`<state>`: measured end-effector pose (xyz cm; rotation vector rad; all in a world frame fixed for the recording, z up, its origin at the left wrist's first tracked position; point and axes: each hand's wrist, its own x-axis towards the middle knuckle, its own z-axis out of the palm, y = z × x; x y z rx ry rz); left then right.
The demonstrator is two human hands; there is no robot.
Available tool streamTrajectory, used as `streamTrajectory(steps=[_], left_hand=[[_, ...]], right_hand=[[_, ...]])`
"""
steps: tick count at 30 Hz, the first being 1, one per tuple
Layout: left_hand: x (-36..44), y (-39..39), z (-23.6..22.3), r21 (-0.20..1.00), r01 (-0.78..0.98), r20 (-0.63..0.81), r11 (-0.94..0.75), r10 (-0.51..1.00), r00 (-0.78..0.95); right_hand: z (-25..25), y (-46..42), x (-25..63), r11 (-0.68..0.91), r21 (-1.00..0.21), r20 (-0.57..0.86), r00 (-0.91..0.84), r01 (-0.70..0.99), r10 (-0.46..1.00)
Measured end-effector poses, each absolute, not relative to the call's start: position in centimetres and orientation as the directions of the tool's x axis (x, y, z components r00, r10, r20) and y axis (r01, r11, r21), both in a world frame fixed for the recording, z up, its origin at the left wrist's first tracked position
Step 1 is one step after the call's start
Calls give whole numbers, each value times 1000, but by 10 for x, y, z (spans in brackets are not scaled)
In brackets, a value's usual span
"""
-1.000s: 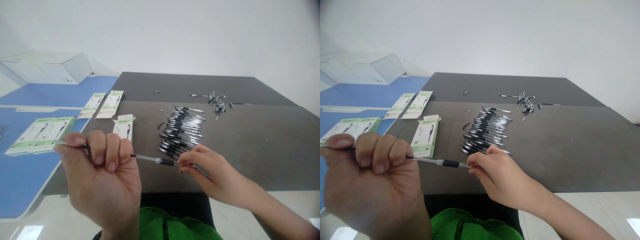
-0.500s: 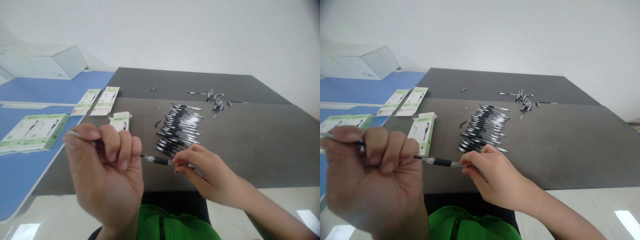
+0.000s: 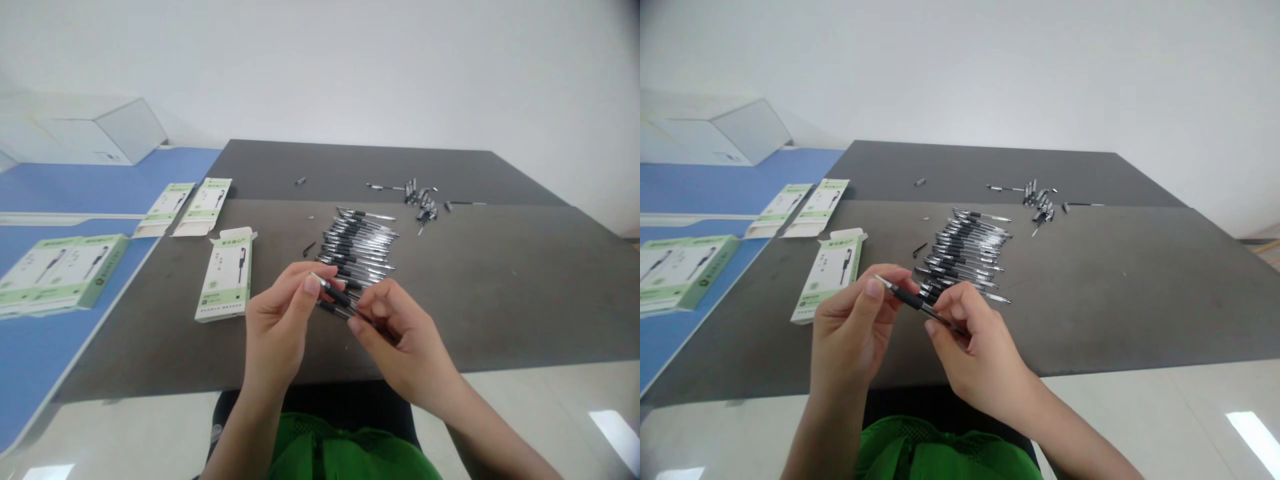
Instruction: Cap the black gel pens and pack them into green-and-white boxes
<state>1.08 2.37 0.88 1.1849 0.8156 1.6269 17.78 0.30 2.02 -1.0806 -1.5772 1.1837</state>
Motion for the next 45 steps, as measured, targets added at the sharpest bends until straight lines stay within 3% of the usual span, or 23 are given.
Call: streamTrajectory(steps=[6,13,19,27,29,33,36,39,45], left_hand=[[7,25,5,893,-274,347,-358,934,-90],[10,26,3,885,-326,321,-333,943,-92],[10,26,3,877,-299,348,-375,927,-141],[12,23,3,861,-319,332,-395,913,-235],[12,23,4,864,-299,347,-404,910,-228],[12,23,5,867,-282,375,-410,911,-170],[11,25,6,851,-339,370,-400,916,-154],[11,26,5,848,-361,344,-388,921,-183],[7,23,1,880,-320,313,-351,935,-165]], right_hand=[[18,9,177,159,-975,108,-295,155,949],[19,10,172,68,-997,72,-217,-28,973],[17,15,172,149,-978,102,-290,148,952],[15,5,168,163,-975,131,-200,152,971],[13,5,166,100,-992,86,-186,71,979],[8,7,162,-170,-968,-81,-408,-187,910],[9,8,161,-271,-934,-126,-494,-233,860],[15,8,162,-173,-962,-70,-419,-212,906],[16,10,160,-13,-1000,-8,-225,-19,974]])
